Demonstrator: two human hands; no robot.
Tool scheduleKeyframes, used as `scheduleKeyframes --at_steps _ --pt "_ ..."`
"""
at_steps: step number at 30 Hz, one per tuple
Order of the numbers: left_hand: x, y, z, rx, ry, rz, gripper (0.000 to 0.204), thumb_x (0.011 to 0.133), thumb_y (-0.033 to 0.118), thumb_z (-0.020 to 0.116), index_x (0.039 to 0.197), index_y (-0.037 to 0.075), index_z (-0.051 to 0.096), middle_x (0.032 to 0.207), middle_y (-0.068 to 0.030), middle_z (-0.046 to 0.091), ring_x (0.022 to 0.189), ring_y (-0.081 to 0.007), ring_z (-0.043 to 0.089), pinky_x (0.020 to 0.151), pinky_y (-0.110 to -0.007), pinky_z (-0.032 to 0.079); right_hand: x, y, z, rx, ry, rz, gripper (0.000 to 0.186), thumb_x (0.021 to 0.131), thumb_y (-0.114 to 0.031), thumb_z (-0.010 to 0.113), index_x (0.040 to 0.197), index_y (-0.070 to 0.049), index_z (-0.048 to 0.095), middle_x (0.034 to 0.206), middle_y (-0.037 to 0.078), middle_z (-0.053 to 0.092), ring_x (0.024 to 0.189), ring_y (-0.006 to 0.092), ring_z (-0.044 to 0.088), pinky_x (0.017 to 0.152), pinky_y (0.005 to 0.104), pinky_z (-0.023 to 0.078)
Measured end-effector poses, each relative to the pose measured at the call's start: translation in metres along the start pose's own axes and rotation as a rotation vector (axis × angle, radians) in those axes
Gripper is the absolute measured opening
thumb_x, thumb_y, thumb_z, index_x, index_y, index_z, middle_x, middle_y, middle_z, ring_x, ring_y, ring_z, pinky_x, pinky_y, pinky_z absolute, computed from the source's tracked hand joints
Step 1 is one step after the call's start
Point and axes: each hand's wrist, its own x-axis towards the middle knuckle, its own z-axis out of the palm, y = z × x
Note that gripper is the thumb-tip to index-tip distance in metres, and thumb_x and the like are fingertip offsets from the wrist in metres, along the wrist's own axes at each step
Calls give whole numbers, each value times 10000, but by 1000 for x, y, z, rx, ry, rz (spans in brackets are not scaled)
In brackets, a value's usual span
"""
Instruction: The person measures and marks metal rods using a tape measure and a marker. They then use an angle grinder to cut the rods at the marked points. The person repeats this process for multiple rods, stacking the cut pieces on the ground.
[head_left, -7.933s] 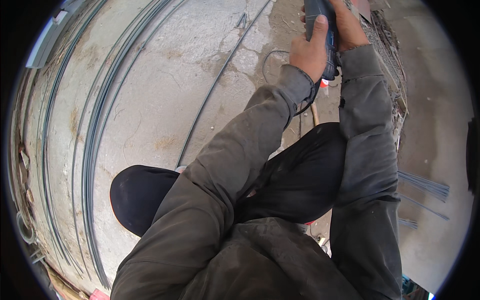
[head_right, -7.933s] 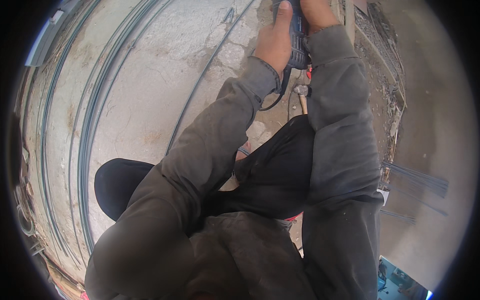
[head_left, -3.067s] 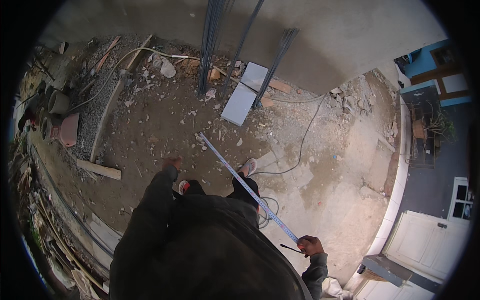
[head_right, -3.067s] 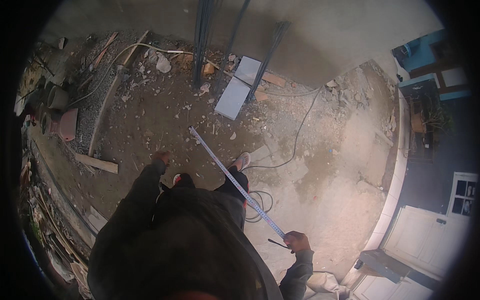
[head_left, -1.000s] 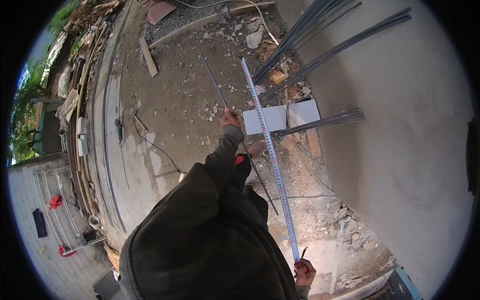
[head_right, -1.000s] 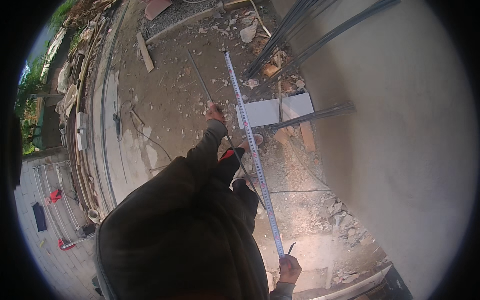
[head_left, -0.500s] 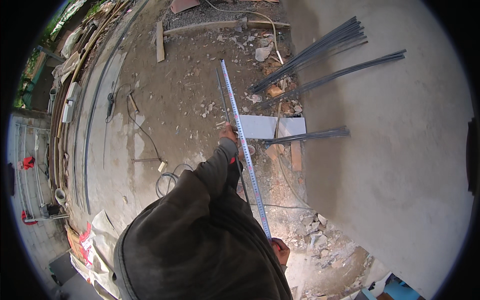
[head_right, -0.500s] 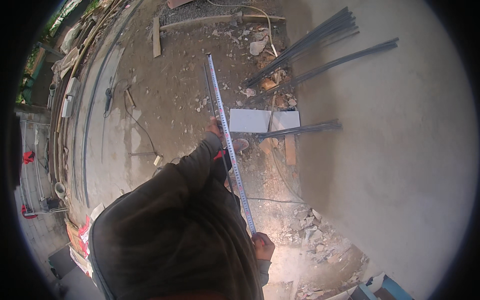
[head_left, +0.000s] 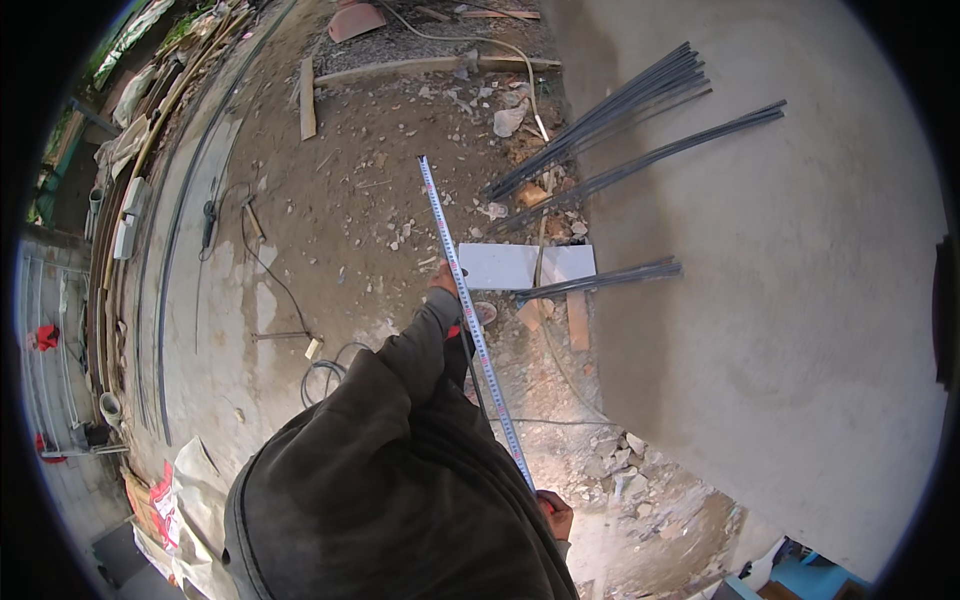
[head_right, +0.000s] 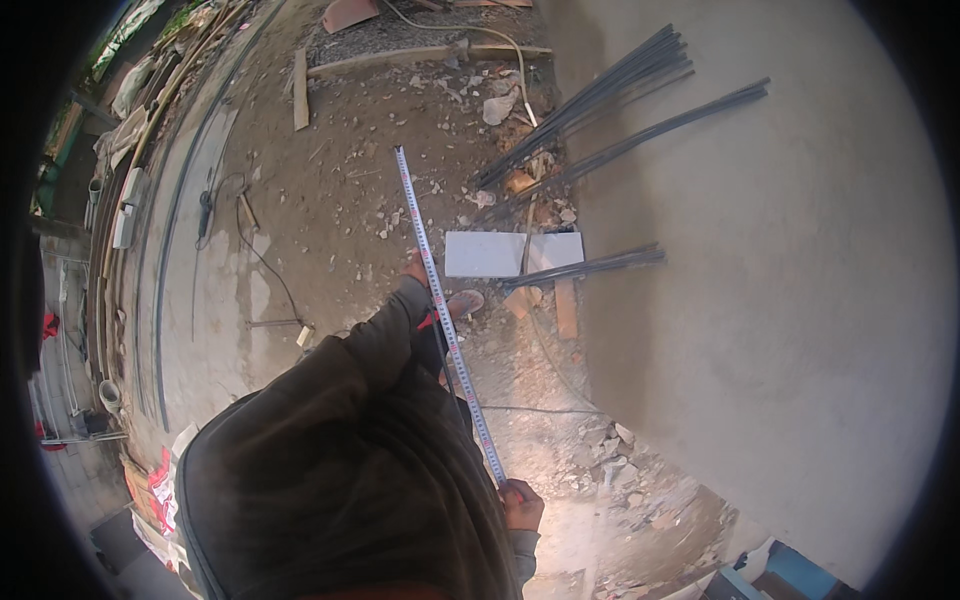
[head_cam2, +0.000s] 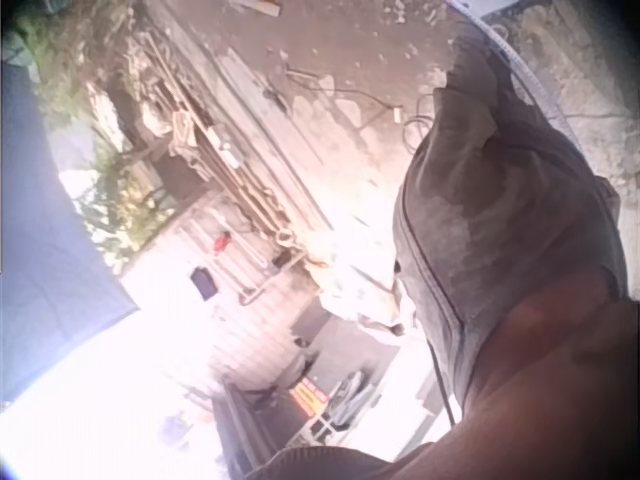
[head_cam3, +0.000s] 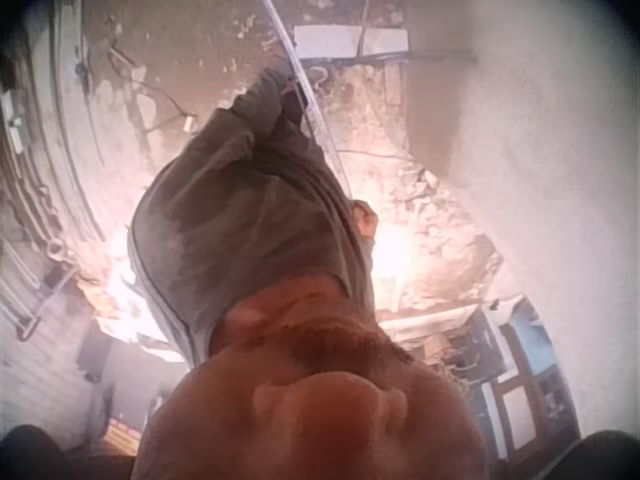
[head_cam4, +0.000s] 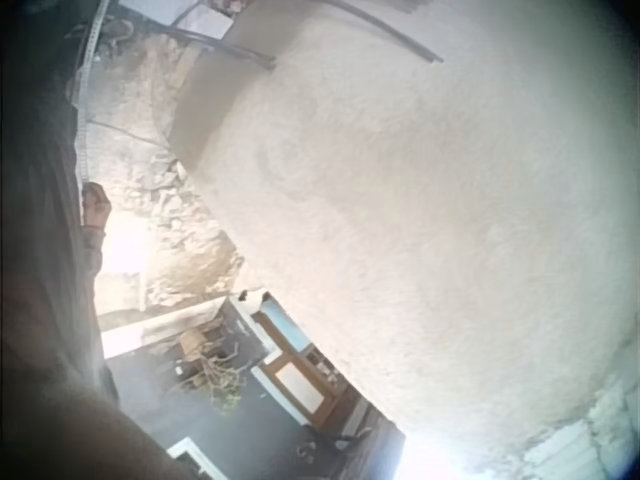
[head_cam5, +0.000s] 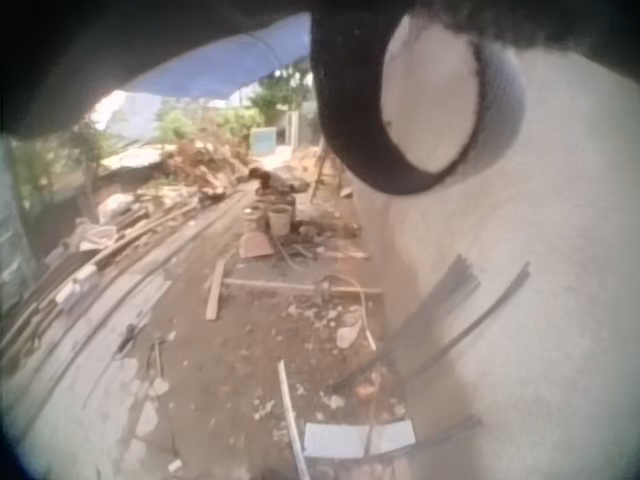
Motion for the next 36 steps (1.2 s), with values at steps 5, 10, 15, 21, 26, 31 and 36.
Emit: scheduleKeyframes --at_steps 5,10,15,21,26,31,36 --pt "-26 16 16 70 25 -12 636 1034 547 383 798 47 695 654 -69 641 557 -184 552 573 -389 468 -15 -26 15 52 58 78 267 860 -199 716 981 39 716 764 64 681 691 119 621 599 274 509" --pt "-1 29 24 -270 -205 -291 689 957 731 304 742 118 535 532 -89 506 423 -303 508 421 -488 451 3 25 17 12 108 104 242 845 -177 725 971 29 721 800 73 692 732 133 630 676 293 515" --pt "8 67 -5 -196 -271 -281 394 1000 411 450 867 45 509 739 -142 569 614 -290 559 580 -423 527 38 -1 -6 -47 30 23 238 876 -191 704 1009 4 723 869 104 717 838 164 654 779 303 506" --pt "25 65 -1 -146 -278 -227 515 1001 539 412 1009 32 499 941 -178 622 815 -342 623 693 -499 544 53 7 -34 -136 7 20 297 855 -261 709 1039 -31 743 912 147 742 857 243 699 821 341 527" --pt "14 66 -3 -212 -236 -253 430 1020 423 402 1087 11 505 1036 -172 579 828 -311 583 712 -508 548 46 35 -40 -107 -4 22 304 838 -240 701 1053 -30 741 922 152 738 859 234 690 827 338 524" --pt "54 73 -18 -275 -287 -368 454 1020 423 364 1148 12 509 1094 -172 575 866 -312 585 762 -489 556 36 38 -35 -64 31 86 306 818 -227 705 1059 -43 743 907 145 736 855 223 682 822 339 520" --pt "72 88 -27 -324 -291 -174 548 1009 451 335 1073 -50 549 909 -186 605 756 -311 577 689 -443 546 44 47 -25 -84 -5 15 312 821 -244 699 1058 -47 744 893 144 735 851 227 685 822 343 521"
